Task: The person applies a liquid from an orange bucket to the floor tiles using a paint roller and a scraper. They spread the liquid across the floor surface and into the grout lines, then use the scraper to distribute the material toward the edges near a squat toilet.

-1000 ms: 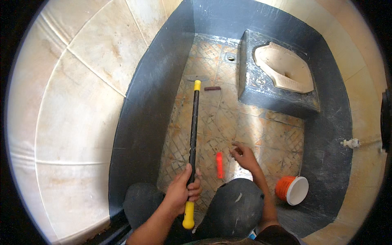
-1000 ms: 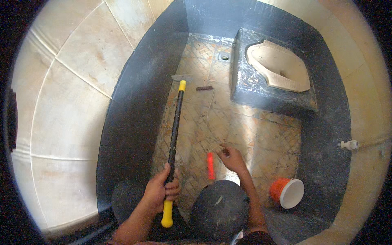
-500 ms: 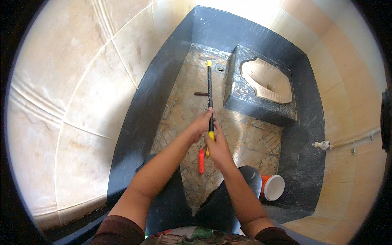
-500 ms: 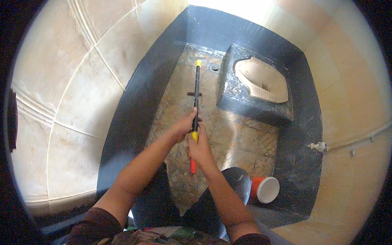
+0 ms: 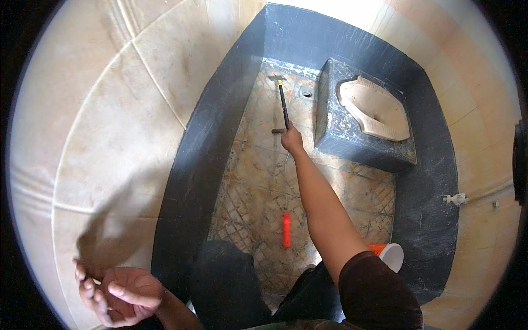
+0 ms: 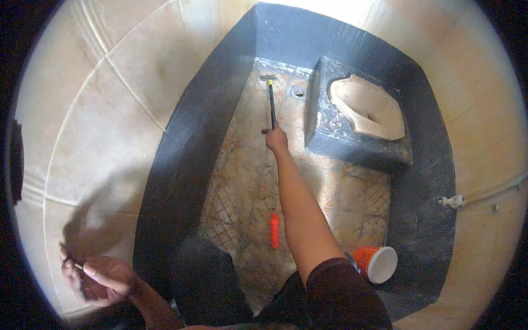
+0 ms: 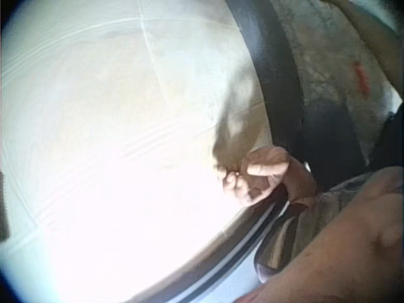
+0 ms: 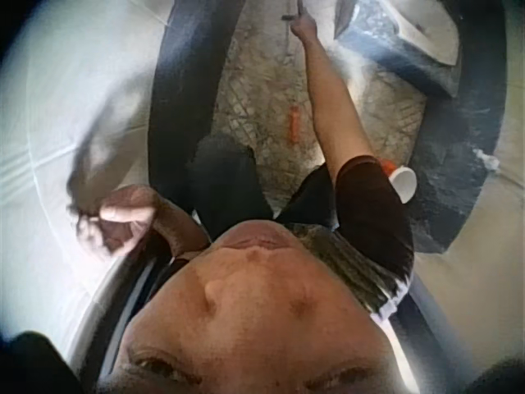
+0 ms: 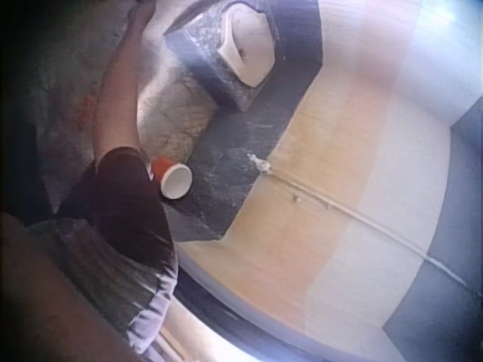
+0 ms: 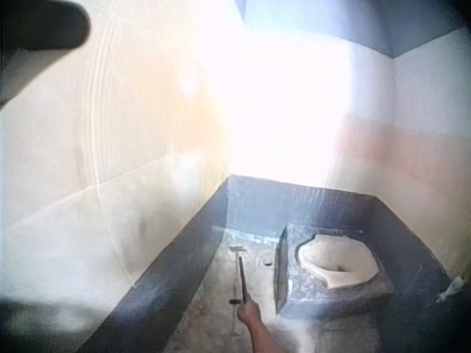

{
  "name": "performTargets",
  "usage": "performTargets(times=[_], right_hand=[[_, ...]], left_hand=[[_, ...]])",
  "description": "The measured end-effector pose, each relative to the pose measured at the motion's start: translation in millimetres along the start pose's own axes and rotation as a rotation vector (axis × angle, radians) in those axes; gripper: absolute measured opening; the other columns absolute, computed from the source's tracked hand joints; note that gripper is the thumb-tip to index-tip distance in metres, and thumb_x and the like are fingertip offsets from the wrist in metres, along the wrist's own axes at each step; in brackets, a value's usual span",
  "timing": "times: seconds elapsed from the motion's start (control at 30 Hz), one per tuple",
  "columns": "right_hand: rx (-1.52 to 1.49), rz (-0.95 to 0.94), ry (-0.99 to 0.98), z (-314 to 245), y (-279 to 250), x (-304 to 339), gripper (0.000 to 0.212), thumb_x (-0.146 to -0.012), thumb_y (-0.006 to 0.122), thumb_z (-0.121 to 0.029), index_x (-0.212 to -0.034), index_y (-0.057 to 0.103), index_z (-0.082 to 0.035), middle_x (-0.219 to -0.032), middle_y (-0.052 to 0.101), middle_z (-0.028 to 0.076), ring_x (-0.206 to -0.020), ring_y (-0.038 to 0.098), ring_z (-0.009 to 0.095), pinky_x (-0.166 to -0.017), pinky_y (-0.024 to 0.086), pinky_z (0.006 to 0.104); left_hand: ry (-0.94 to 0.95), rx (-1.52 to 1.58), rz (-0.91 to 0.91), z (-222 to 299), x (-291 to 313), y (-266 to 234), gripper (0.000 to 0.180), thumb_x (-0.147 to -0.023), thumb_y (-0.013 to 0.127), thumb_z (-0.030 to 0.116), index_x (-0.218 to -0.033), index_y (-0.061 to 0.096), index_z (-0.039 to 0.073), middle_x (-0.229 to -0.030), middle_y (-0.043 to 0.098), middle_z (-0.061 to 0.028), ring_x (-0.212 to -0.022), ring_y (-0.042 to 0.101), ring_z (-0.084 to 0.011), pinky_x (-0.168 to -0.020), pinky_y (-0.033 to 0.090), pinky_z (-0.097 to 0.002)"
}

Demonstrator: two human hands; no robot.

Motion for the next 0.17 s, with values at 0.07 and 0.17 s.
performTargets(times=[0.07, 0.17], right_hand=[[-0.033, -0.068, 0.091, -11.4, 27.6, -12.8, 0.050, -0.100, 0.050, -0.025, -0.146, 0.044, -0.007, -0.101, 0.071, 0.026, -0.076, 0.072, 0.032, -0.066, 0.057, 0.0434], [-0.050, -0.173, 0.180, 3.5, 59.5, -53.6, 0.051, -0.100, 0.052, -0.025, -0.148, 0.044, -0.009, -0.102, 0.072, 0.026, -0.071, 0.072, 0.030, -0.062, 0.057, 0.0438]], left_hand=[[0.256, -0.439, -0.140, -1.6, 17.2, 13.8, 0.028, -0.095, 0.055, -0.002, -0.123, 0.051, -0.004, -0.125, 0.053, -0.0255, -0.122, 0.055, -0.0422, -0.108, 0.046, -0.0634], [0.347, -0.643, -0.390, -10.1, 28.1, 39.2, 0.038, -0.095, 0.058, 0.007, -0.130, 0.046, 0.001, -0.133, 0.048, -0.0216, -0.135, 0.042, -0.0366, -0.111, 0.040, -0.0645]])
Point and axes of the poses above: each hand's wrist, its own x-axis away from the middle knuckle, its own y-axis out of the palm, z = x × y, the point moved 6 cm from there along -x, towards the middle knuckle
